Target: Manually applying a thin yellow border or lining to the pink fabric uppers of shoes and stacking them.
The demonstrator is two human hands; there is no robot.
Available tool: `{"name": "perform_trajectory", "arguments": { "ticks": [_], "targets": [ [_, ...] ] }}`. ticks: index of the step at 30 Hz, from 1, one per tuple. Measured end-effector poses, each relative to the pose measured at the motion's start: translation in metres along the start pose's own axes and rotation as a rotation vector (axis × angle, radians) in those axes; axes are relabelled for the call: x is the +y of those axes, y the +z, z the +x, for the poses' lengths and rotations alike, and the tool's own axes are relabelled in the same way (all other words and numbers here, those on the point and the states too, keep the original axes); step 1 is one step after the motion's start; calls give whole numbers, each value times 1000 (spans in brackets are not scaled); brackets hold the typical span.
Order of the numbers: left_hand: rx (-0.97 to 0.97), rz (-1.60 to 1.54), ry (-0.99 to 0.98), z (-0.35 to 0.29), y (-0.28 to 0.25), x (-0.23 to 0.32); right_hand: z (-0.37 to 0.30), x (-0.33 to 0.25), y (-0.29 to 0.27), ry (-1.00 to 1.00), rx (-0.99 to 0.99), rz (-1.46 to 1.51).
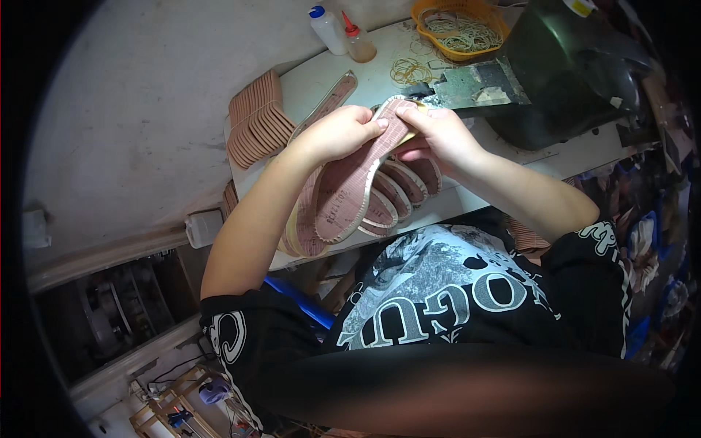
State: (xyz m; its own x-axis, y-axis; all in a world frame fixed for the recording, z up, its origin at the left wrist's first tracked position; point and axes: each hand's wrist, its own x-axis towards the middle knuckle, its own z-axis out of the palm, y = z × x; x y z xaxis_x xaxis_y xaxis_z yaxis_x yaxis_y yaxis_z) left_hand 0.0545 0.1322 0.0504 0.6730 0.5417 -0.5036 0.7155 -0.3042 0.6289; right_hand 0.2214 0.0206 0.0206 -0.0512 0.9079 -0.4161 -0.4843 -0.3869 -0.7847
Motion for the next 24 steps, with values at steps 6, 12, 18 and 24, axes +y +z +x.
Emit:
{"name": "perform_trajectory", "arguments": {
  "ticks": [6, 12, 18, 24],
  "targets": [
    [109, -283, -82, -4, 17, -5, 3, -4, 3, 32, 24, -26],
    [8, -588, -210, -8, 22, 28, -7, -6, -18, -3, -104, -151],
    [34, -551, -205, -4, 15, 25, -54, -10, -67, 184, -331, -143],
    [148, -428, -242, 21, 3, 9, -43, 4, -60, 71, -201, 105]
  ]
}}
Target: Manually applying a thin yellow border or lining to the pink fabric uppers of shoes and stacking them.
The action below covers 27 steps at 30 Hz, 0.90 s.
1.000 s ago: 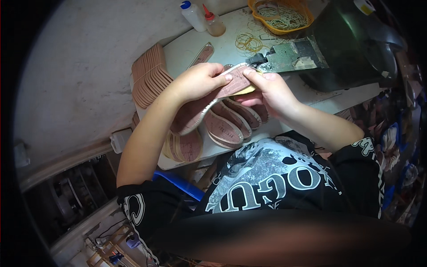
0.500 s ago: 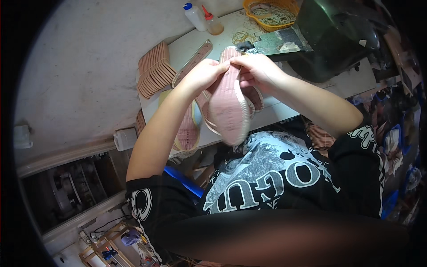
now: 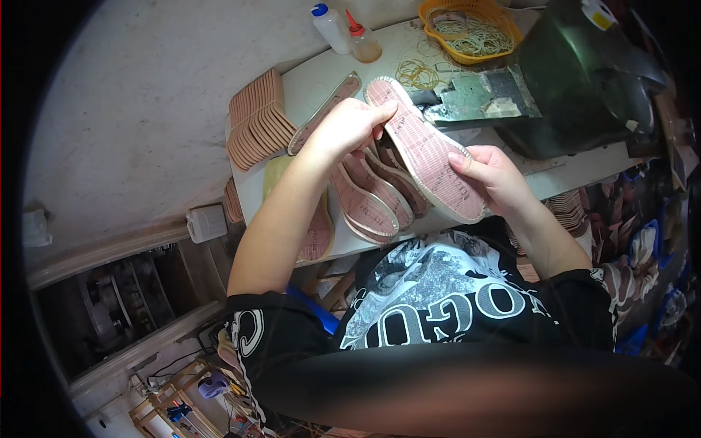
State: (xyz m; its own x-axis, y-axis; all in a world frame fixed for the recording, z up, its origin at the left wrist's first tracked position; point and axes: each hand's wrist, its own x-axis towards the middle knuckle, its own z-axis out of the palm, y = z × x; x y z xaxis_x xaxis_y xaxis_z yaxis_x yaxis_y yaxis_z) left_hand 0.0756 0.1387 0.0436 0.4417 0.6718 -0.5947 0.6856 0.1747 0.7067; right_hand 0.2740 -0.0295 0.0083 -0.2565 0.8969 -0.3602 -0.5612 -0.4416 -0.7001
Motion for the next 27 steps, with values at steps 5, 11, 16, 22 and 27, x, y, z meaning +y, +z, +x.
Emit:
{"name": "perform_trajectory", "arguments": {
  "ticks": [5, 11, 16, 22, 27],
  "targets": [
    [66, -81, 73, 22, -15, -14, 30, 1, 22, -50, 34, 71],
    [200, -467, 283, -30, -4, -47, 28, 23, 62, -69, -119, -214],
    [232, -788, 297, -80, 15, -79, 31, 41, 75, 2, -229, -240],
    [720, -207, 170, -89, 24, -142, 48, 69, 65, -214, -192, -639],
    [735, 837, -207, -102, 48, -191, 49, 75, 52, -45, -76, -1639]
  ]
}}
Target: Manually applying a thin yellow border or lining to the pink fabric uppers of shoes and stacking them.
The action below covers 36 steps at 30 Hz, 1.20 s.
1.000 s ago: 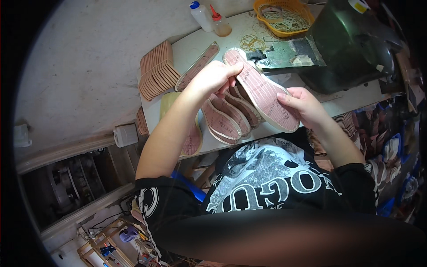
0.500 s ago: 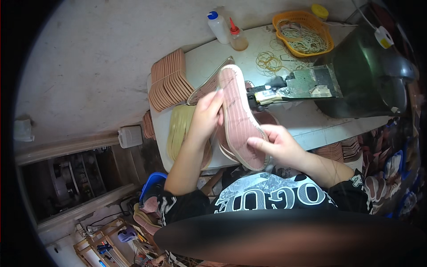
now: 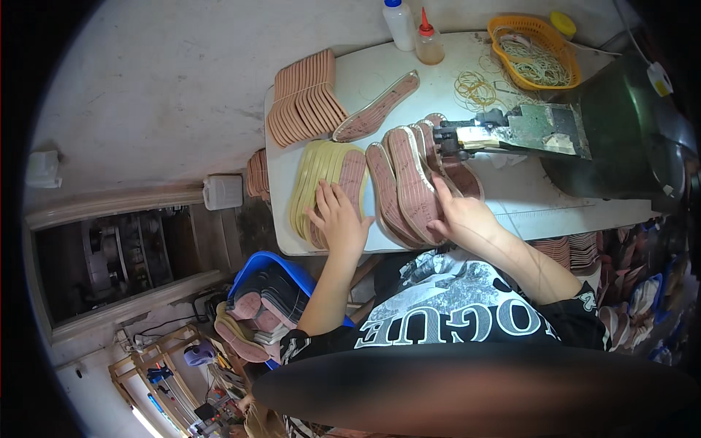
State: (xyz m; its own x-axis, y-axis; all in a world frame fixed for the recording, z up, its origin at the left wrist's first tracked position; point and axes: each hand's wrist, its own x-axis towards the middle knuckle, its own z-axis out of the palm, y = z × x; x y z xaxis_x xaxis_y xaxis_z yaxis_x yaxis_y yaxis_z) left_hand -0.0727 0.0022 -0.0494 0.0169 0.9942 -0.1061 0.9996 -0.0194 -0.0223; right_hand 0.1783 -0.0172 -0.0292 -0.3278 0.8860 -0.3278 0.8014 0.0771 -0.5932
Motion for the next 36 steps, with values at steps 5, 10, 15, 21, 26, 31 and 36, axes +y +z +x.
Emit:
{"name": "perform_trajectory", "arguments": {
  "ticks": [5, 10, 15, 21, 26, 31, 36],
  "targets": [
    [98, 66, -2, -14, 3, -7, -22, 8, -10, -142, 121, 148],
    [183, -122, -44, -24, -45, -4, -42, 9, -24, -70, -88, 511],
    [347, -502, 20, -12, -81, 47, -32, -13, -26, -380, 120, 525],
    [79, -1538, 160, -9, -63, 82, -23, -18, -26, -231, 216, 1060],
    [-203, -1880, 247, 6, -81, 94, -35, -11, -47, -329, 203, 1253],
    [-464, -2168, 271, 13, -97, 118, -16, 3, -47, -352, -139, 1947],
    [-421, -1957, 416, 9, -88, 132, -13, 32, -54, -248, -224, 1673]
  ]
}}
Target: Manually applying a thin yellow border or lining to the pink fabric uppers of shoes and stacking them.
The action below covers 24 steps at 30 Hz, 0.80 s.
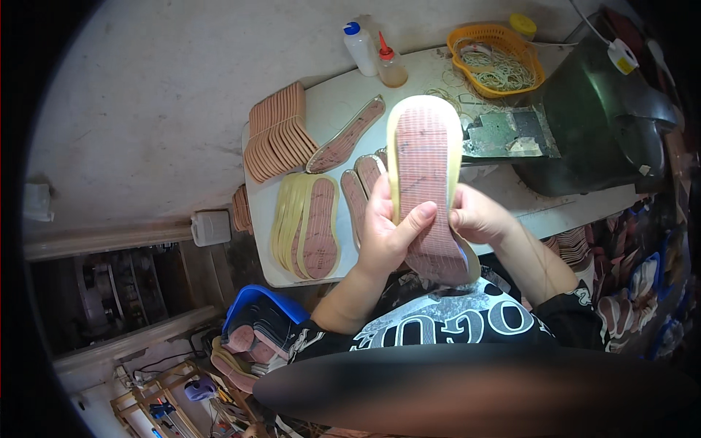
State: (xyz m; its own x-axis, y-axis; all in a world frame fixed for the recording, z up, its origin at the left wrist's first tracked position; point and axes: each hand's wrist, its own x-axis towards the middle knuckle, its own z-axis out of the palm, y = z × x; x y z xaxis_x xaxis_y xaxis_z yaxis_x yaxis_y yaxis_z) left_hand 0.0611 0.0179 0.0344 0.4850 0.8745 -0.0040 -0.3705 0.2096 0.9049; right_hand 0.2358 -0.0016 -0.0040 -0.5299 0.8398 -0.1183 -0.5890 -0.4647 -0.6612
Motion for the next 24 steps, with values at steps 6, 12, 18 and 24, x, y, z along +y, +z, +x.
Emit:
{"name": "perform_trajectory", "arguments": {
  "ticks": [6, 12, 18, 24],
  "targets": [
    [168, 315, 114, 1, -8, -14, -3, -39, 9, 127, 75, -519],
    [157, 508, 59, 16, -11, 0, -6, -43, 23, -138, 80, -963],
    [264, 161, 10, 53, -15, 15, -19, -21, 4, 35, 66, -617],
    [296, 930, 167, 94, -48, -19, -17, -1, 6, -61, 355, -409]
  ]
}}
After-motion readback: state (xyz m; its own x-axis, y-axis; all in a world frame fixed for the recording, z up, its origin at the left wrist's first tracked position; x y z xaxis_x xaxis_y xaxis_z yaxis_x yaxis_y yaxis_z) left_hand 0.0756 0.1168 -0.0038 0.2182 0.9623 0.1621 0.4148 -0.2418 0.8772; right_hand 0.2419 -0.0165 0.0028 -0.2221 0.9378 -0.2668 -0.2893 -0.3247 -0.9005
